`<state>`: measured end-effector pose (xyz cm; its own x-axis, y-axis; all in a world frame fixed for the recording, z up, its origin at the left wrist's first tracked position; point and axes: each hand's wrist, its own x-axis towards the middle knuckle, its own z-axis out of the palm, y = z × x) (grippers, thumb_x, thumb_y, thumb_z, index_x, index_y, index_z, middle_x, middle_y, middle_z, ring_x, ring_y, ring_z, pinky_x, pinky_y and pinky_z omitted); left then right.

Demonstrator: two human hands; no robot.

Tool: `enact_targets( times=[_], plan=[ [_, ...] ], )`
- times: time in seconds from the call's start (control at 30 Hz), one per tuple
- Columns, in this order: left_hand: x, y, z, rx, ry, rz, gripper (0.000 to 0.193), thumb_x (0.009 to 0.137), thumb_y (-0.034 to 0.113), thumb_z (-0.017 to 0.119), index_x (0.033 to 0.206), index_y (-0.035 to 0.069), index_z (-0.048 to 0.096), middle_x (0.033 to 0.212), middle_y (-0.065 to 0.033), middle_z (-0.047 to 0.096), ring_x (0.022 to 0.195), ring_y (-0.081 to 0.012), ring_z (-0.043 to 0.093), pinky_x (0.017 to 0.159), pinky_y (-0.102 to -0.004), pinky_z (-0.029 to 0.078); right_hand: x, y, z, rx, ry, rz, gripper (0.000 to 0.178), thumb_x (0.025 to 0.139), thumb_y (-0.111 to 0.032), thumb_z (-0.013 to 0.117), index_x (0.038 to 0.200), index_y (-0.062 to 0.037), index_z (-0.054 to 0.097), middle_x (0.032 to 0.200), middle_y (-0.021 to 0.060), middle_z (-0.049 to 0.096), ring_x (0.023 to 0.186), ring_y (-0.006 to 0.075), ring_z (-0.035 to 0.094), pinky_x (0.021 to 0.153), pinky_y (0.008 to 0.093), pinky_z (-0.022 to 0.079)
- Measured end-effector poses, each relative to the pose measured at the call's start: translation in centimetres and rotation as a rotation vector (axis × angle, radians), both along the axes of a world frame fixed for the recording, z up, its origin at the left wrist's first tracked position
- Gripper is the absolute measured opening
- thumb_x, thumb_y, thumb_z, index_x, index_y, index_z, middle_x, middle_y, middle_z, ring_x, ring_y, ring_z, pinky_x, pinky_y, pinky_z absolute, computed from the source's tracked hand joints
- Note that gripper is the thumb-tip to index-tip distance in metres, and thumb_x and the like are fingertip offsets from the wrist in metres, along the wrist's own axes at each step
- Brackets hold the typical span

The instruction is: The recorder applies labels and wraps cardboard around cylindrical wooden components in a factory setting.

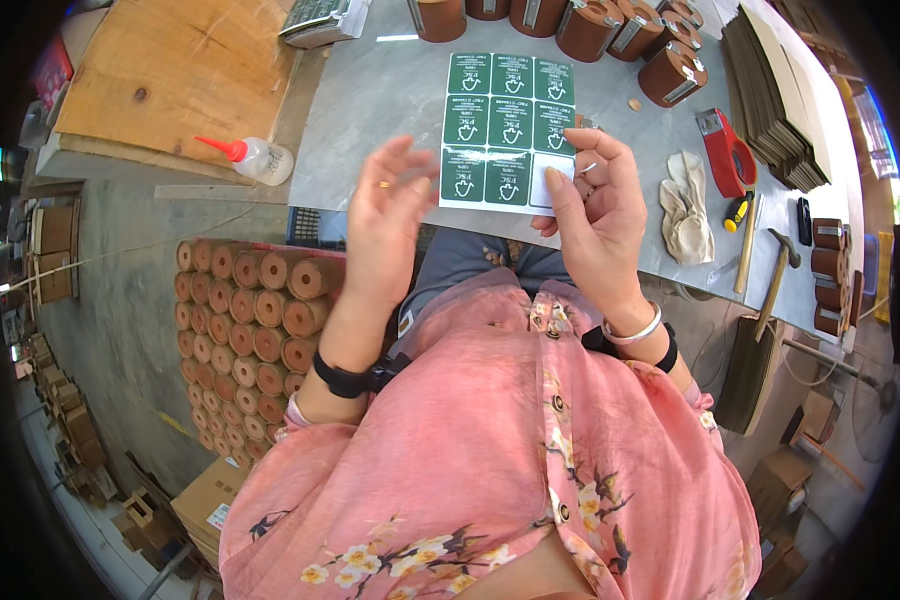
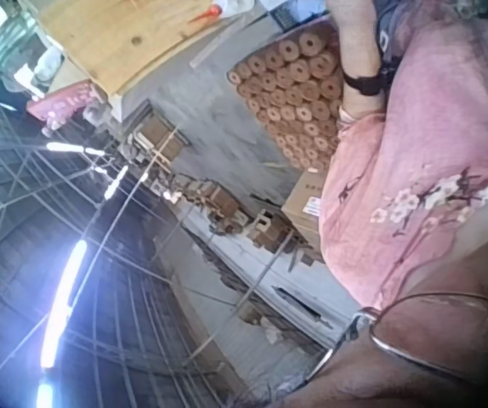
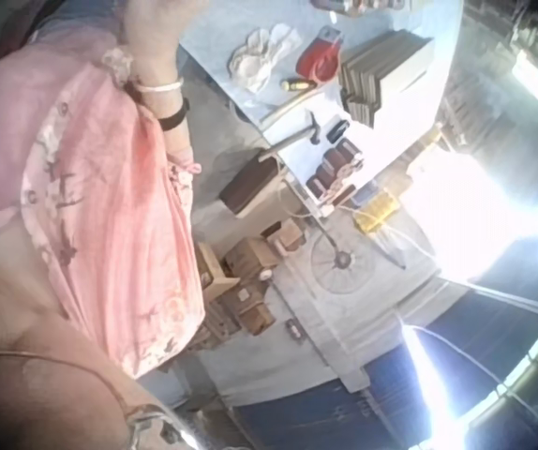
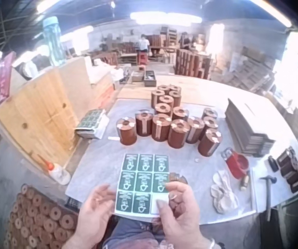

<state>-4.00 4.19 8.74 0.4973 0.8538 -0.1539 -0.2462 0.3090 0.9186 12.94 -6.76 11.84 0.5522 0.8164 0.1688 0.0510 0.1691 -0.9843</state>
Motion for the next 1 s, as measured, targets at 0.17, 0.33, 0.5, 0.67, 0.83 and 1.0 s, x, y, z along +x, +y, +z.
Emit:
enact_targets(
  times=[0.17, 0.33, 0.5, 0.67, 0.83, 1.0],
  plan=[
    [-1.0, 1.2, -0.4, -0.437, -0.361, -0.275, 0.028, 0.101, 0.009, 0.059, 0.127, 0.001, 0.056, 0.123, -0.0122, 0.064, 0.11, -0.0224, 0.066, 0.093, -0.0399, 0.058, 0.2, 0.9, -1.1, -0.044, -0.029, 0.054, 0.03, 0.098, 0.004, 0.059, 0.126, -0.0003, 0.048, 0.09, 0.003, 0.057, 0.069, 0.0036, 0.059, 0.055, 0.0196, 0.053],
    [-0.7, 0.7, -0.4, -0.326, -0.194, -0.239, 0.009, 0.101, 0.01, 0.061, 0.108, 0.004, 0.062, 0.11, -0.0096, 0.071, 0.098, -0.0204, 0.07, 0.088, -0.0378, 0.06, 0.4, 1.8, -1.4, -0.017, -0.552, -0.06, 0.029, 0.087, 0.003, 0.071, 0.113, 0.0, 0.057, 0.094, 0.0079, 0.062, 0.077, 0.0161, 0.063, 0.068, 0.032, 0.054],
    [-0.2, 0.0, 0.2, -0.134, -0.139, -0.165, 0.004, 0.1, 0.009, 0.064, 0.099, 0.006, 0.061, 0.102, -0.0048, 0.071, 0.092, -0.0121, 0.068, 0.085, -0.0327, 0.06, -0.3, 1.1, -0.8, 0.03, -0.977, -0.004, 0.023, 0.075, -0.01, 0.081, 0.092, -0.0064, 0.066, 0.098, 0.0046, 0.065, 0.094, 0.0267, 0.059, 0.089, 0.042, 0.04],
    [0.1, -0.2, 0.5, -0.015, -0.093, -0.193, 0.006, 0.098, 0.007, 0.067, 0.099, 0.006, 0.061, 0.095, -0.0003, 0.067, 0.086, -0.0069, 0.063, 0.083, -0.0292, 0.058, -0.8, 1.4, -1.0, -0.001, -0.964, 0.032, 0.018, 0.076, -0.01, 0.079, 0.09, -0.0082, 0.067, 0.088, 0.0025, 0.064, 0.087, 0.0244, 0.059, 0.087, 0.0403, 0.04],
    [-0.4, 0.0, 0.8, 0.11, -0.028, -0.237, 0.008, 0.097, 0.005, 0.068, 0.099, 0.005, 0.061, 0.093, 0.0015, 0.066, 0.086, -0.0044, 0.061, 0.082, -0.0244, 0.053, -0.4, 1.1, -1.0, -0.008, -0.873, 0.105, 0.014, 0.076, -0.006, 0.076, 0.088, -0.0073, 0.069, 0.083, 0.0028, 0.064, 0.082, 0.0235, 0.058, 0.086, 0.0386, 0.039],
    [-0.5, -0.1, 0.9, 0.145, -0.02, -0.274, 0.011, 0.095, 0.002, 0.067, 0.104, 0.004, 0.062, 0.099, 0.0009, 0.067, 0.092, -0.0046, 0.06, 0.085, -0.0239, 0.05, -0.1, 1.0, -0.6, -0.01, -0.871, 0.125, 0.013, 0.076, -0.006, 0.076, 0.088, -0.0067, 0.07, 0.083, 0.0033, 0.065, 0.081, 0.0233, 0.058, 0.086, 0.0383, 0.039]
  ],
)
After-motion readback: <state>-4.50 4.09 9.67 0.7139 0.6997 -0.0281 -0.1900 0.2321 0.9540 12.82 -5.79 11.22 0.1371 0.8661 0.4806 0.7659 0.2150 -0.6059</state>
